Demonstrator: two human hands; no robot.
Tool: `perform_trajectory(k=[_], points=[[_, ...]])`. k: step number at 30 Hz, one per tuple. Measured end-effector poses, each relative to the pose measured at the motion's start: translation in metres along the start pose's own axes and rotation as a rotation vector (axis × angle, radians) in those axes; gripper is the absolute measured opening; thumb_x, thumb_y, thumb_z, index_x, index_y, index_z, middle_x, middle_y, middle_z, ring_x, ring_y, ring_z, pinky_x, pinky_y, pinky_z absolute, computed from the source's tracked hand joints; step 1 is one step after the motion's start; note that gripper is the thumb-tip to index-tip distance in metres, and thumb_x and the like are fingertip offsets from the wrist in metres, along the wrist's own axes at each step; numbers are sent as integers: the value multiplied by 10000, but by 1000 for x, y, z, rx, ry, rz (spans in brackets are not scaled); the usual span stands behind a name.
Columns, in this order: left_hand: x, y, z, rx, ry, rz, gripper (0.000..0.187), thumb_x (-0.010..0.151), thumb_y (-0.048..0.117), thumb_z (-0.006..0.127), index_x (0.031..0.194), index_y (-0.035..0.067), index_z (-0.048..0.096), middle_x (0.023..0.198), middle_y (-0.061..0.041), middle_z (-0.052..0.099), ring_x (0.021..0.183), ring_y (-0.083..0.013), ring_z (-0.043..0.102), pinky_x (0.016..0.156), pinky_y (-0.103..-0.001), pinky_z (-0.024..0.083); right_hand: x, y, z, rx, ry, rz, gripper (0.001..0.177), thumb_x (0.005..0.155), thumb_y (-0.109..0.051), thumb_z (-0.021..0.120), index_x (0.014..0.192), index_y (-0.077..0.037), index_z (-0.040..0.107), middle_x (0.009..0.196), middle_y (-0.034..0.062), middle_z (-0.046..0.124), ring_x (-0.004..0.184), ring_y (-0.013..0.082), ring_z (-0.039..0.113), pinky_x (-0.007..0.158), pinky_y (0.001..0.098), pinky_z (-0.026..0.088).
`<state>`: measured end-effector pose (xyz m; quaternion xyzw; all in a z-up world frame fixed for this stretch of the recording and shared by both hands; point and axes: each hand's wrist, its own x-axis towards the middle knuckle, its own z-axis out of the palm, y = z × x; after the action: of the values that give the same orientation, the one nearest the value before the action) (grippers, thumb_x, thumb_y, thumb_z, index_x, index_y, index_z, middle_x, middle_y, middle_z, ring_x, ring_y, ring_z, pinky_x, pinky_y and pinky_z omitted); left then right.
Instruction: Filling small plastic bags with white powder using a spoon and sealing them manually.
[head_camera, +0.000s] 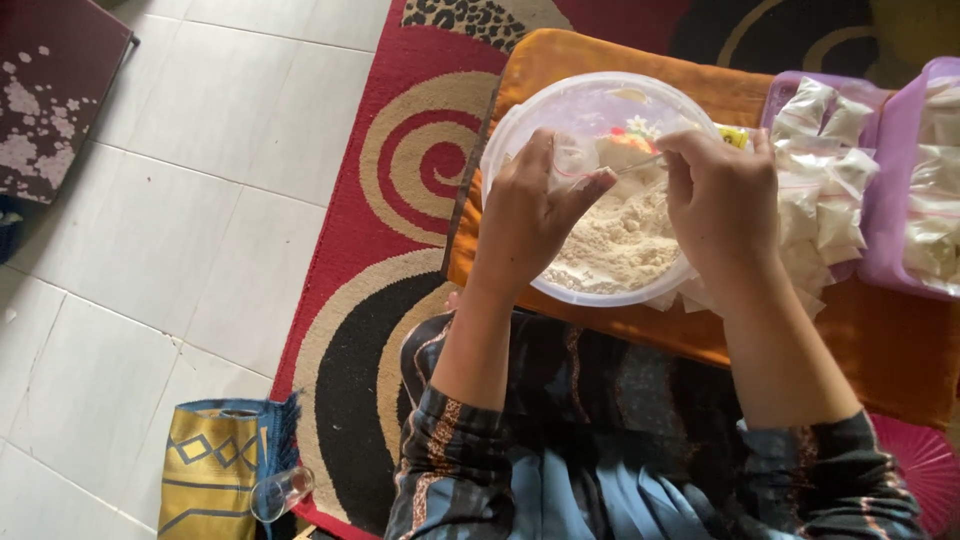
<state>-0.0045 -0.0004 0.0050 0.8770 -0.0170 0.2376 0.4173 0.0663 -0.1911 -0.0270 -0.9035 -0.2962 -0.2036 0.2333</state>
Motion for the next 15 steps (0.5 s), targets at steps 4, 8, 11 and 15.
perform_trajectory(k=[4, 8, 11, 15], points=[[-4, -16, 12, -78, 78, -78, 523, 889, 572, 638, 1005, 66, 568, 813, -166, 613, 794, -407, 683, 700, -488, 568, -9, 13, 10, 43, -15, 97, 112, 1140, -73, 685, 1198, -107, 775, 963, 132, 764, 942, 386, 751, 1103, 710, 370], [-8, -2, -1, -92, 83, -46, 449, 907, 402, 661, 1087, 7, 543, 867, -187, 634, 782, -338, 657, 680, -417, 554, -10, -3, -3, 61, 25, 25, 65, 1084, 0, 747, 1122, -36, 786, 863, 141, 747, 771, 328, 708, 1108, 675, 430], [-3, 2, -7, -174, 28, -28, 350, 952, 253, 648, 1172, 14, 519, 852, -129, 648, 687, -208, 617, 643, -328, 526, 2, -14, -14, 121, 41, 20, 79, 1013, 116, 770, 1072, 65, 785, 799, 152, 739, 586, 233, 641, 1119, 691, 444], [-5, -1, -8, -180, -23, -56, 383, 970, 306, 644, 1240, 100, 468, 744, -64, 575, 572, -156, 514, 554, -306, 440, 4, -11, -16, 140, 51, 2, 100, 1003, 159, 754, 1057, 79, 780, 825, 157, 759, 566, 183, 627, 927, 387, 587]])
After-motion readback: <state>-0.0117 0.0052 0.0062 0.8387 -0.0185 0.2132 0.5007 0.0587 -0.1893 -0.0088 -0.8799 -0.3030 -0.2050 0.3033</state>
